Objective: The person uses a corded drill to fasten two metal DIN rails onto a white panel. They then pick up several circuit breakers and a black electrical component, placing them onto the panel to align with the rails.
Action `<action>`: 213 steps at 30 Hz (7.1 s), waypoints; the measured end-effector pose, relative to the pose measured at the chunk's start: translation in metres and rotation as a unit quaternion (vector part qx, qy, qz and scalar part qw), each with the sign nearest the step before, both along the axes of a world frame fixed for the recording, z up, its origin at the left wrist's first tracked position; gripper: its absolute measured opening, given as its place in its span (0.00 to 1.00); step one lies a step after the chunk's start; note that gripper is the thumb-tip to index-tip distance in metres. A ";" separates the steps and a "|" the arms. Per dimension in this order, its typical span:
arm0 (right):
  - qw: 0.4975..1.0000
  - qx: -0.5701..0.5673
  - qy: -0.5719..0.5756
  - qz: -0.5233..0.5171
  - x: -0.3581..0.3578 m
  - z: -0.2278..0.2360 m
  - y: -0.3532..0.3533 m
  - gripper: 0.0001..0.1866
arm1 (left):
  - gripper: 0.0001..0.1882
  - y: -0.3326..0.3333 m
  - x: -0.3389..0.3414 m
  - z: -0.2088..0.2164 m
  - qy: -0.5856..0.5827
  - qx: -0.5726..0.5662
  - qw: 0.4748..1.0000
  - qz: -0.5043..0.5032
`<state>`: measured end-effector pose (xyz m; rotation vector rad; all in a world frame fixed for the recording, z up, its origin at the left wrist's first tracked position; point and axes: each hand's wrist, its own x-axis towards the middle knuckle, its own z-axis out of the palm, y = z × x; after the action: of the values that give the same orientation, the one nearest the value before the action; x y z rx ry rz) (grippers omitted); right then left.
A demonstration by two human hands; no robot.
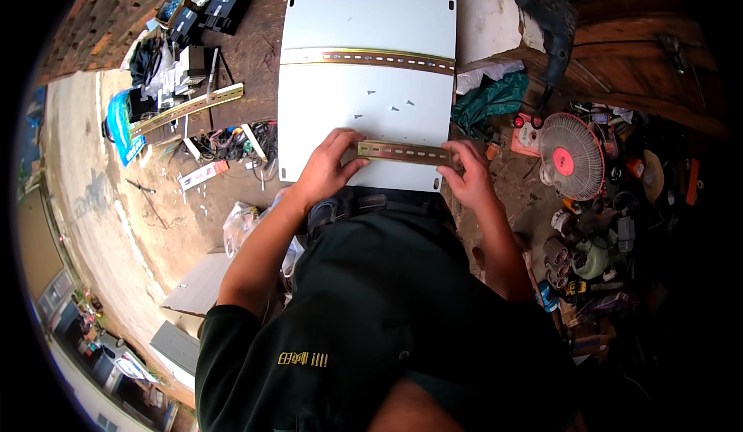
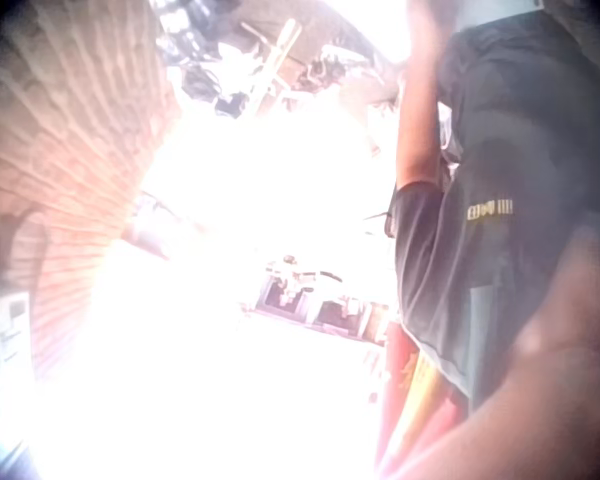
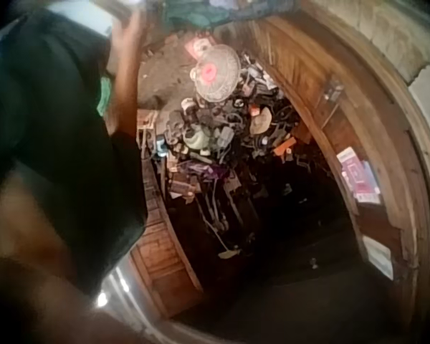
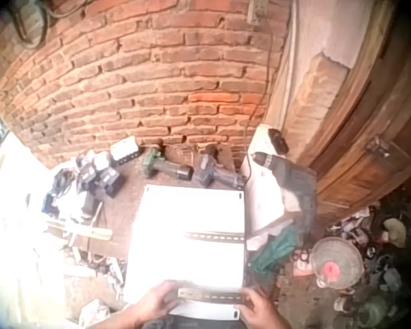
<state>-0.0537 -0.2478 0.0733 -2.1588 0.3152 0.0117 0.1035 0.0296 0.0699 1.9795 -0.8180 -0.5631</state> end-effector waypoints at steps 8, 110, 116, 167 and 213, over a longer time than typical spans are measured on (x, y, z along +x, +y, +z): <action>0.853 0.510 0.065 -0.091 -0.015 -0.002 0.033 0.22 | 0.20 -0.003 -0.033 0.016 0.606 -0.261 0.703 0.265; 0.996 -0.063 -0.068 0.009 0.022 -0.030 0.002 0.25 | 0.25 -0.009 0.020 -0.020 -0.141 0.076 0.987 0.001; 0.996 -0.065 -0.062 0.012 0.021 -0.032 0.000 0.27 | 0.26 -0.009 0.020 -0.019 -0.140 0.089 0.986 -0.004; 0.945 0.312 0.096 -0.028 0.038 0.138 -0.009 0.08 | 0.13 0.009 0.016 0.025 0.647 -0.319 0.624 0.302; 0.989 0.052 0.128 0.044 0.042 0.113 0.057 0.22 | 0.10 -0.035 -0.041 0.007 0.739 -0.340 0.403 0.419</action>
<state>-0.0117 -0.1908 0.1858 -2.0673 0.3573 0.3517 0.0629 -0.0059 0.0774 0.3027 0.9791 -0.8251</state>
